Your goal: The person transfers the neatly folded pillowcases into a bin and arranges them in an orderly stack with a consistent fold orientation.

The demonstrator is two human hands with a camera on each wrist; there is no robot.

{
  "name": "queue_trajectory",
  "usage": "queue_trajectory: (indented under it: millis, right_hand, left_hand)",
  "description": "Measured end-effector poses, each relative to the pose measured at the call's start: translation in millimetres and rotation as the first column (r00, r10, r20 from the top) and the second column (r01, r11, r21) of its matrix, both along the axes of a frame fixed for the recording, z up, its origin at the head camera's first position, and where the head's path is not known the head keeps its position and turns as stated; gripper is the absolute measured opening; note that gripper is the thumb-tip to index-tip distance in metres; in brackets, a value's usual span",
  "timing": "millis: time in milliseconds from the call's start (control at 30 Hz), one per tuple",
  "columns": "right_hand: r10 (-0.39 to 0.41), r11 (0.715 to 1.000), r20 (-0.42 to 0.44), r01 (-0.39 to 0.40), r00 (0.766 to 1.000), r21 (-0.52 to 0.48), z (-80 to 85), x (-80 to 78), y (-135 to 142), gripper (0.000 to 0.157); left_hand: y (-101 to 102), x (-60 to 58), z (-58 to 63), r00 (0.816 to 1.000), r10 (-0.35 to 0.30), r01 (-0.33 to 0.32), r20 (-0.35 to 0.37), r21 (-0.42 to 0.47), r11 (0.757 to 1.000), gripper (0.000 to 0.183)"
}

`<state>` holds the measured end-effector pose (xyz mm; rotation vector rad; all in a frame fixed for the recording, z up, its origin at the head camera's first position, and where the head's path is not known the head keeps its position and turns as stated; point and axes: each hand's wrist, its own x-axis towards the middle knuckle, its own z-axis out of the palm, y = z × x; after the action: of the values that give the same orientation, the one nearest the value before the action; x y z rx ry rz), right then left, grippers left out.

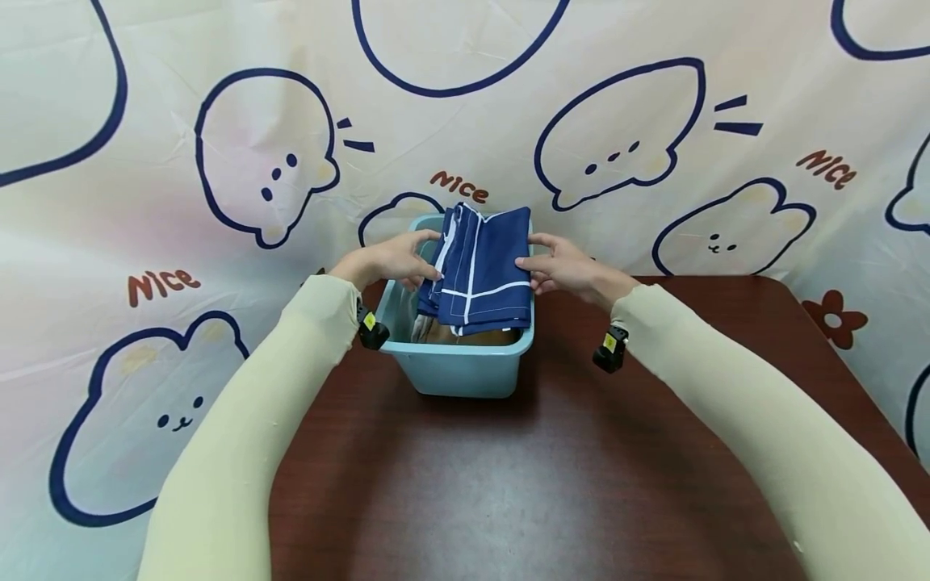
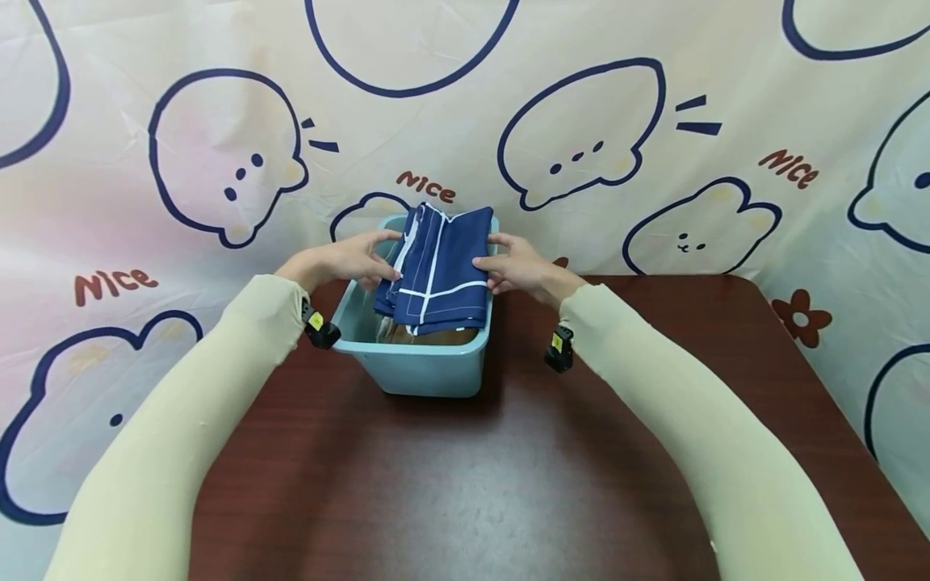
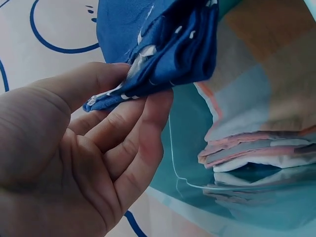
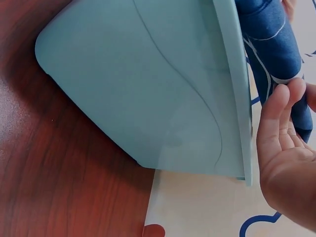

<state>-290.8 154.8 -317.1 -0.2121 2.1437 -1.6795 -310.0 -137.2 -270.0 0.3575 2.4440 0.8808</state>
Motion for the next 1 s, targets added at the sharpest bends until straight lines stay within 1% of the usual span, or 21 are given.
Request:
queue_trajectory:
  millis: [233, 400, 667, 800, 900, 1000]
  right_hand:
    - [0.017, 0.998, -0.012, -0.016, 1.000, 0.065, 0.6, -5.5, -14.1, 0.073]
    - [0.029, 0.989, -0.030, -0.024, 0.999, 0.143, 0.5, -7.3, -22.6, 0.074]
    - [-0.027, 0.961, -0.088, 0.050, 0.996, 0.273, -1.3, -8.7, -33.2, 0.070]
    - [-0.036, 0.946, -0.096, 0.065, 0.995, 0.317, -3.3, -9.6, -36.2, 0.066]
    - [-0.042, 0.933, -0.132, 0.086, 0.990, 0.349, -4.6, -9.2, -38.7, 0.061]
    - [-0.037, 0.915, -0.190, 0.110, 0.981, 0.388, -5.6, -8.3, -43.5, 0.045]
  left_hand:
    - [-7.6, -4.8, -6.6, 0.999, 0.021, -0.023, -0.026, -0.053, 0.998, 0.077]
    - [-10.5, -6.9, -12.6, 0.999, 0.023, -0.026, -0.030, -0.079, 0.997, 0.076]
    - [-6.6, -7.4, -19.1, 0.999, 0.016, -0.020, -0.035, -0.111, 0.994, 0.075]
    - [-3.3, -5.9, -21.6, 1.000, 0.020, -0.022, -0.016, -0.122, 0.992, 0.075]
    - [-1.8, -5.3, -23.6, 1.000, 0.018, -0.019, -0.010, -0.126, 0.992, 0.073]
    - [-2.4, -5.5, -24.9, 1.000, 0.017, -0.020, -0.020, -0.143, 0.990, 0.072]
